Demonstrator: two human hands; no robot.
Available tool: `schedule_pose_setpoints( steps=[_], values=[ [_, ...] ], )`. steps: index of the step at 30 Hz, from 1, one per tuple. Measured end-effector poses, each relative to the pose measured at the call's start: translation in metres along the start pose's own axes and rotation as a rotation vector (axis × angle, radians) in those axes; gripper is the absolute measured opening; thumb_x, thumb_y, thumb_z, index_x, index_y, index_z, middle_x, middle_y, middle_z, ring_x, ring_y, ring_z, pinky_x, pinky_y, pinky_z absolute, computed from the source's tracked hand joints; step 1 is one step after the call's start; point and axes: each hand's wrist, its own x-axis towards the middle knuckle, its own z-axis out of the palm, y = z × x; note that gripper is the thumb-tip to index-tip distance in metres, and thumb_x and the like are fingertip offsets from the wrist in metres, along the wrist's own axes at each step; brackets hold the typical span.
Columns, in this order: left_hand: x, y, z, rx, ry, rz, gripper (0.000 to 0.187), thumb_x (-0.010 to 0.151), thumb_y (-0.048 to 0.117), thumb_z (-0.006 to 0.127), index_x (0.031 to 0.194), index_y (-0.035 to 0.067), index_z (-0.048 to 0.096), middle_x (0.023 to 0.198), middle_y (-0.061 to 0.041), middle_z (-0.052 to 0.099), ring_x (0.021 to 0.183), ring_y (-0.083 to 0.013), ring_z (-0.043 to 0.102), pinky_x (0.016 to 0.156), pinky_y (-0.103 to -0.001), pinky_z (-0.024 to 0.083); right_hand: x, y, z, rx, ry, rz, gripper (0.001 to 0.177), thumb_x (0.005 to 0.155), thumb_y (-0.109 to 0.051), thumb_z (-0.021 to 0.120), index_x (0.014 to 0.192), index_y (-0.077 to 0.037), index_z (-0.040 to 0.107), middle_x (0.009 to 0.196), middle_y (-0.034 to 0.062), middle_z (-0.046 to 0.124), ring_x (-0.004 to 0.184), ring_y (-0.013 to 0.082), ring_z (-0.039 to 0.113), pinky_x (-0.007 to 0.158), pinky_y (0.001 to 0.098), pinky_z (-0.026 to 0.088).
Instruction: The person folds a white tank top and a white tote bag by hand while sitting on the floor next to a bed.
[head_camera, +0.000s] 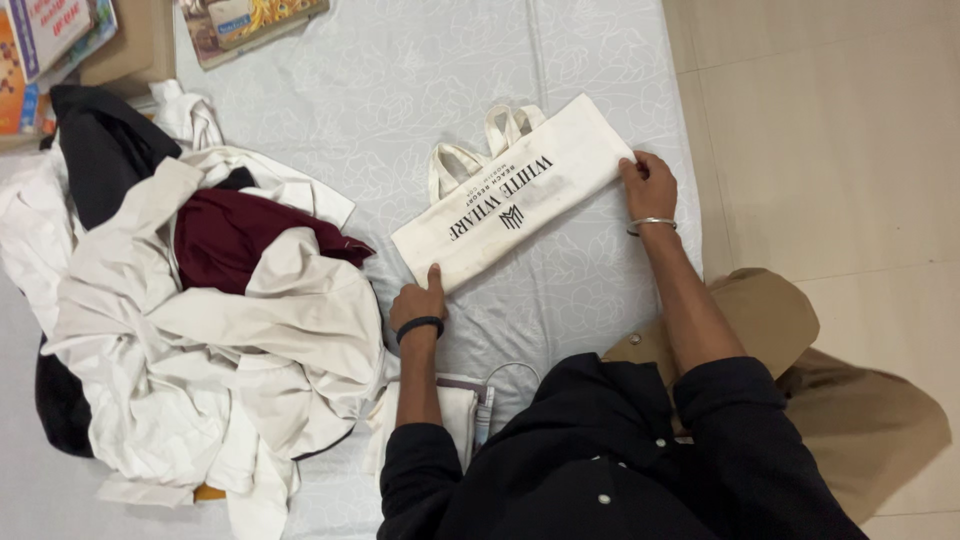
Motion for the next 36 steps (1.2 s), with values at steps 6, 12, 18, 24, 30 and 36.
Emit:
schedule_pose_setpoints(
  steps=[6,12,18,24,30,36],
  values=[
    [0.007,-0.003,-0.005,-0.584,-0.296,-0.177,0.081,0.084,0.071,0.064,0.073,-0.009,0.071,0.056,-0.017,0.069,0.045,-0.0251,0.069,0.049,-0.036,0.057,0.022,-0.023,-0.009,-0.204,-0.114,0.054,0.055,0.093,-0.051,0.071,0.109,0.001,0.073,0.093,0.0129,0.074,0.082,0.0241,0.069,0.076,0.0364,0.054],
    [0.02,-0.016,0.016,-0.681,-0.339,-0.216,0.069,0.079,0.062,0.076,0.065,-0.005,0.07,0.052,-0.014,0.066,0.037,-0.0197,0.06,0.037,-0.033,0.047,0.066,-0.055,-0.024,-0.291,-0.474,0.245,0.056,0.087,-0.057,0.073,0.1,-0.003,0.077,0.078,0.0115,0.073,0.063,0.0202,0.068,0.063,0.0334,0.054],
    [0.014,-0.026,0.062,-0.773,0.011,-0.165,0.06,0.076,0.045,0.089,0.055,-0.005,0.064,0.045,-0.012,0.057,0.033,-0.0172,0.052,0.034,-0.033,0.042,0.117,-0.062,-0.021,-0.482,-0.853,0.199,0.057,0.073,-0.051,0.086,0.077,0.005,0.077,0.064,0.0142,0.071,0.055,0.0207,0.069,0.052,0.0279,0.053],
    [0.022,-0.022,0.073,-0.731,0.109,-0.17,0.057,0.073,0.047,0.089,0.052,0.0,0.065,0.041,-0.007,0.056,0.032,-0.0149,0.051,0.035,-0.032,0.041,0.143,-0.067,-0.009,-0.679,-1.074,0.094,0.054,0.071,-0.051,0.087,0.076,0.002,0.078,0.062,0.0129,0.071,0.052,0.0214,0.067,0.05,0.0309,0.051],
    [0.019,-0.013,0.057,-0.615,0.09,-0.2,0.065,0.075,0.049,0.09,0.053,-0.006,0.064,0.043,-0.01,0.055,0.033,-0.0174,0.051,0.035,-0.034,0.042,0.137,-0.074,-0.004,-0.703,-1.111,0.045,0.058,0.069,-0.05,0.088,0.088,0.004,0.079,0.064,0.0146,0.074,0.051,0.0212,0.068,0.052,0.0297,0.052],
    [0.005,-0.011,0.05,-0.66,0.092,-0.171,0.06,0.074,0.051,0.088,0.055,-0.002,0.067,0.044,-0.009,0.059,0.034,-0.0165,0.054,0.037,-0.033,0.046,0.114,-0.056,-0.017,-0.512,-1.012,0.085,0.06,0.078,-0.049,0.083,0.1,0.007,0.076,0.078,0.0196,0.076,0.064,0.0229,0.073,0.059,0.0325,0.056]
  ],
)
